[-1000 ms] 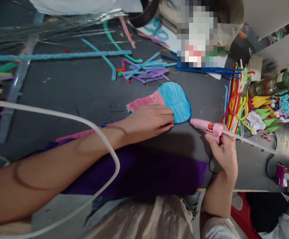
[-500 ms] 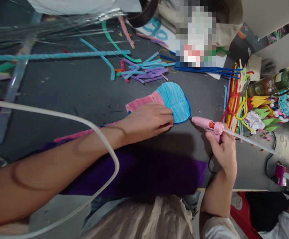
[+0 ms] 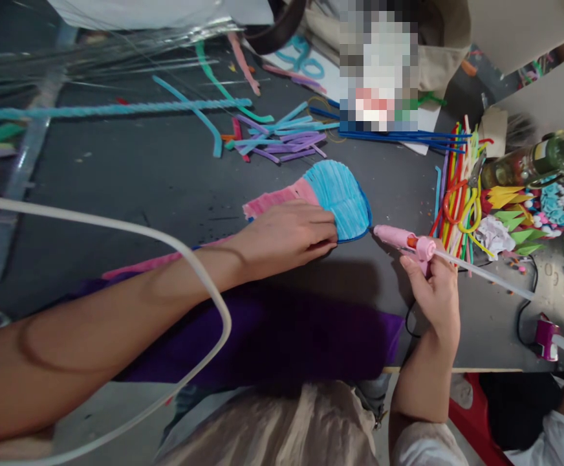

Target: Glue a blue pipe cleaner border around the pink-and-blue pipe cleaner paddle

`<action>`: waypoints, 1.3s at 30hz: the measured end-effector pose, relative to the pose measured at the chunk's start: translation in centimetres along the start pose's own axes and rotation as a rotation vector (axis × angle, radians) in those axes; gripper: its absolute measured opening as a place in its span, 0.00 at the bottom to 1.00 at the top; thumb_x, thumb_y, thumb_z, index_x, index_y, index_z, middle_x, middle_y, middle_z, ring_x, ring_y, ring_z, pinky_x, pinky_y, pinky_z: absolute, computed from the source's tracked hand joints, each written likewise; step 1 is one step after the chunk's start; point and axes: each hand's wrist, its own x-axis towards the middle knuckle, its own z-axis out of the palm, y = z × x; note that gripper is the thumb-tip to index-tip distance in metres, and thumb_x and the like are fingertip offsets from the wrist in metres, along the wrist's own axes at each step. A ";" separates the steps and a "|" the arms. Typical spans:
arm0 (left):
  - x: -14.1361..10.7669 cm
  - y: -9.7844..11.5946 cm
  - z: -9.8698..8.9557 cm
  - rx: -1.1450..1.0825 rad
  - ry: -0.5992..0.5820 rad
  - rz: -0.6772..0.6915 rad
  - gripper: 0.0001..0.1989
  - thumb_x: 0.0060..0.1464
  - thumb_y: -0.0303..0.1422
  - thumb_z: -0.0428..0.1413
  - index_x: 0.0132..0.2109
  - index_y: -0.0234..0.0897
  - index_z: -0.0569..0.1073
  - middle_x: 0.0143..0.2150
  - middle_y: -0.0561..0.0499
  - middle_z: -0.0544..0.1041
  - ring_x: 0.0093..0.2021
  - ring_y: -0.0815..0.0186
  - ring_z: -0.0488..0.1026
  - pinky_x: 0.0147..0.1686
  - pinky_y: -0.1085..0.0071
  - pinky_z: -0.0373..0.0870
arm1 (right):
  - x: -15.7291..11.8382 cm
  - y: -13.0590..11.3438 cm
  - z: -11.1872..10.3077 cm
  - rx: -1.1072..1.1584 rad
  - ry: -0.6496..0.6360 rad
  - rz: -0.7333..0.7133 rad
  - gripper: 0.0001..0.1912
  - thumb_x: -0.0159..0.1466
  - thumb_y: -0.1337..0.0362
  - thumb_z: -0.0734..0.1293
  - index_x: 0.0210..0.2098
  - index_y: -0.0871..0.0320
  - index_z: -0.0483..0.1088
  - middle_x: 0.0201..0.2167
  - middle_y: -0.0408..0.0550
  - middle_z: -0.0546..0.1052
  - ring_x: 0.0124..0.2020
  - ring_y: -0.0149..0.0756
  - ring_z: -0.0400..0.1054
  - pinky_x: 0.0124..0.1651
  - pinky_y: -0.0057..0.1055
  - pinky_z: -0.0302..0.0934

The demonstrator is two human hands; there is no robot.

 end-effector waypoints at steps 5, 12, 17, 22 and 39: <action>0.0 0.0 0.0 -0.004 -0.003 0.000 0.12 0.67 0.30 0.53 0.36 0.36 0.77 0.36 0.47 0.79 0.40 0.62 0.75 0.40 0.66 0.64 | 0.0 0.2 0.1 0.000 0.013 -0.012 0.11 0.68 0.52 0.69 0.39 0.53 0.76 0.30 0.46 0.75 0.34 0.41 0.69 0.40 0.38 0.67; 0.1 0.0 -0.1 -0.034 -0.012 -0.004 0.12 0.67 0.30 0.53 0.37 0.36 0.78 0.37 0.47 0.79 0.40 0.61 0.75 0.40 0.65 0.63 | 0.1 0.1 0.4 0.012 0.037 -0.040 0.10 0.68 0.54 0.70 0.40 0.54 0.76 0.32 0.46 0.77 0.35 0.42 0.71 0.43 0.40 0.67; 0.1 -0.1 0.1 -0.034 -0.002 0.003 0.12 0.67 0.30 0.53 0.36 0.35 0.78 0.37 0.46 0.79 0.40 0.61 0.75 0.40 0.65 0.63 | 0.1 0.1 0.5 0.003 0.039 -0.030 0.09 0.67 0.55 0.70 0.39 0.53 0.76 0.30 0.45 0.75 0.36 0.43 0.71 0.45 0.40 0.67; 0.1 -0.1 0.2 -0.032 0.004 0.004 0.11 0.67 0.31 0.53 0.36 0.36 0.77 0.37 0.47 0.79 0.40 0.61 0.74 0.40 0.65 0.62 | 0.2 0.2 0.6 0.002 0.046 -0.041 0.09 0.67 0.56 0.71 0.39 0.54 0.77 0.32 0.47 0.76 0.38 0.44 0.72 0.46 0.41 0.67; 0.1 -0.2 0.1 -0.028 -0.013 0.002 0.12 0.68 0.32 0.52 0.37 0.36 0.77 0.37 0.47 0.79 0.40 0.61 0.74 0.41 0.65 0.62 | 0.0 0.4 0.5 0.031 0.042 -0.071 0.08 0.67 0.57 0.71 0.39 0.55 0.76 0.32 0.46 0.76 0.36 0.41 0.71 0.45 0.39 0.67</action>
